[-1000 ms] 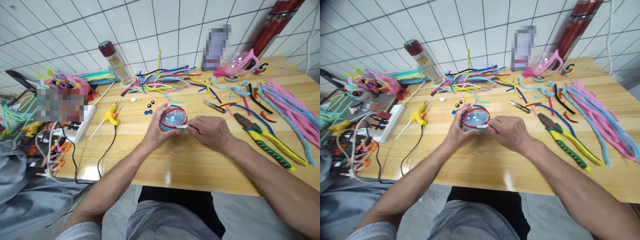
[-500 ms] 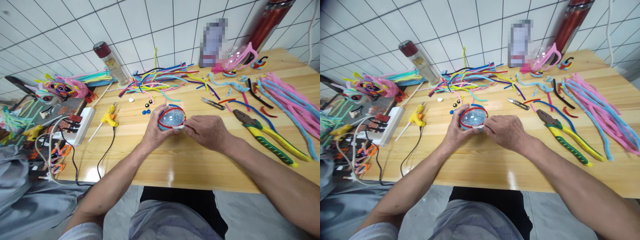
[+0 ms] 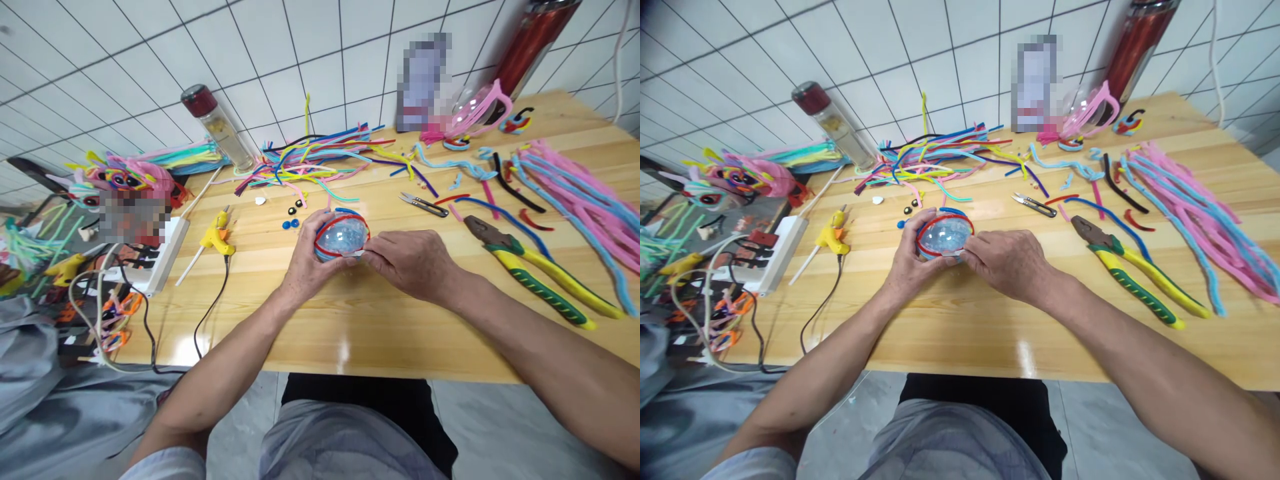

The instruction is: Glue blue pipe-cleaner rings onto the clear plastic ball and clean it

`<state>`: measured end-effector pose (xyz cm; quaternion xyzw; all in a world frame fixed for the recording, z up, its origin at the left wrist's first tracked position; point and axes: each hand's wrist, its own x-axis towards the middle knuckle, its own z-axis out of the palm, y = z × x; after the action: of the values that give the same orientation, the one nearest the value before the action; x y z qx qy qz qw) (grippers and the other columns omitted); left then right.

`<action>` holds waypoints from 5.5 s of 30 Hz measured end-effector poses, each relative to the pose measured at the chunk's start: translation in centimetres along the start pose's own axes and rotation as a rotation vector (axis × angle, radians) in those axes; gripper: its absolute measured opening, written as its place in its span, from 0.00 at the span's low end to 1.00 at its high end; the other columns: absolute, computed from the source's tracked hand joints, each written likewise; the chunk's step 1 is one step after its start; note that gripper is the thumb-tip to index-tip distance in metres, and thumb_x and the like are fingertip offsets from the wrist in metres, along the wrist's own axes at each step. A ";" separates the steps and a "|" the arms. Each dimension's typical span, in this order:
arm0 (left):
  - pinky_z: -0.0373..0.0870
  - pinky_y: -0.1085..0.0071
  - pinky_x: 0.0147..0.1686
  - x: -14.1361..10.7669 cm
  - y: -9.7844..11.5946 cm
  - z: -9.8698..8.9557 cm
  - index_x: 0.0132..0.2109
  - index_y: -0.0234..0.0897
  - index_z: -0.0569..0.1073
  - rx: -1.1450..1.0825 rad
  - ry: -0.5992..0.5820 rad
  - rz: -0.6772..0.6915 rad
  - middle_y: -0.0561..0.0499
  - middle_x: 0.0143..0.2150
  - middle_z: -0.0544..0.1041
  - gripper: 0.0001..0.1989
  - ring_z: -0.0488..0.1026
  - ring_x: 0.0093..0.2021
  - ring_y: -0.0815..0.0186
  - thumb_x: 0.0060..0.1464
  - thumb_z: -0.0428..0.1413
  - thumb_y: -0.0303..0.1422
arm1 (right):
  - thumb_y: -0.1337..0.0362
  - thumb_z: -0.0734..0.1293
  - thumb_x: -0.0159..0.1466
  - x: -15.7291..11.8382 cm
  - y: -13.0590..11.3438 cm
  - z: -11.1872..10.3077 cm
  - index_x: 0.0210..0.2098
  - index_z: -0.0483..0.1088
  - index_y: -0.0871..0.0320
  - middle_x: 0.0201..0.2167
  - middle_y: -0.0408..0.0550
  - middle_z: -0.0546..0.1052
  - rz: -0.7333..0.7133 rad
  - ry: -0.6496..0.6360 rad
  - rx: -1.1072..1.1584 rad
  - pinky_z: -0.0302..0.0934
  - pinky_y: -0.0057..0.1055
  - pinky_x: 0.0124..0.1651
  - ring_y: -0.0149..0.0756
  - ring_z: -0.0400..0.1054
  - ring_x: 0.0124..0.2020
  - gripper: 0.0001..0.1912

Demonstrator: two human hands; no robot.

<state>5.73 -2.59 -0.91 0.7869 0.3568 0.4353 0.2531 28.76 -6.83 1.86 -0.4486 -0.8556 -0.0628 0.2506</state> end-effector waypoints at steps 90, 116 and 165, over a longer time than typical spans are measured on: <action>0.68 0.52 0.66 0.2 1.1 0.3 0.64 0.45 0.62 -0.130 0.001 -0.175 0.43 0.66 0.68 0.33 0.70 0.65 0.54 0.59 0.63 0.51 | 0.54 0.57 0.76 0.3 1.4 -0.9 0.39 0.76 0.54 0.35 0.46 0.84 0.137 0.081 0.120 0.57 0.32 0.34 0.36 0.77 0.34 0.20; 0.63 0.50 0.67 -0.1 1.6 0.5 0.70 0.45 0.58 0.100 0.002 -0.165 0.40 0.68 0.64 0.47 0.65 0.67 0.49 0.51 0.65 0.59 | 0.55 0.61 0.74 -0.1 -0.6 0.5 0.39 0.75 0.59 0.30 0.47 0.82 0.091 0.124 0.096 0.55 0.31 0.33 0.35 0.74 0.29 0.16; 0.62 0.49 0.68 -0.5 1.0 0.8 0.68 0.48 0.60 0.142 0.068 -0.086 0.41 0.66 0.65 0.42 0.64 0.68 0.51 0.54 0.62 0.59 | 0.58 0.60 0.75 -0.5 -1.7 0.5 0.34 0.74 0.58 0.27 0.47 0.79 0.094 0.163 -0.013 0.48 0.32 0.31 0.33 0.69 0.27 0.17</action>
<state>6.62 -3.71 -0.85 0.7715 0.4286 0.4241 0.2031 27.49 -8.02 1.31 -0.4833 -0.8098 -0.0929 0.3194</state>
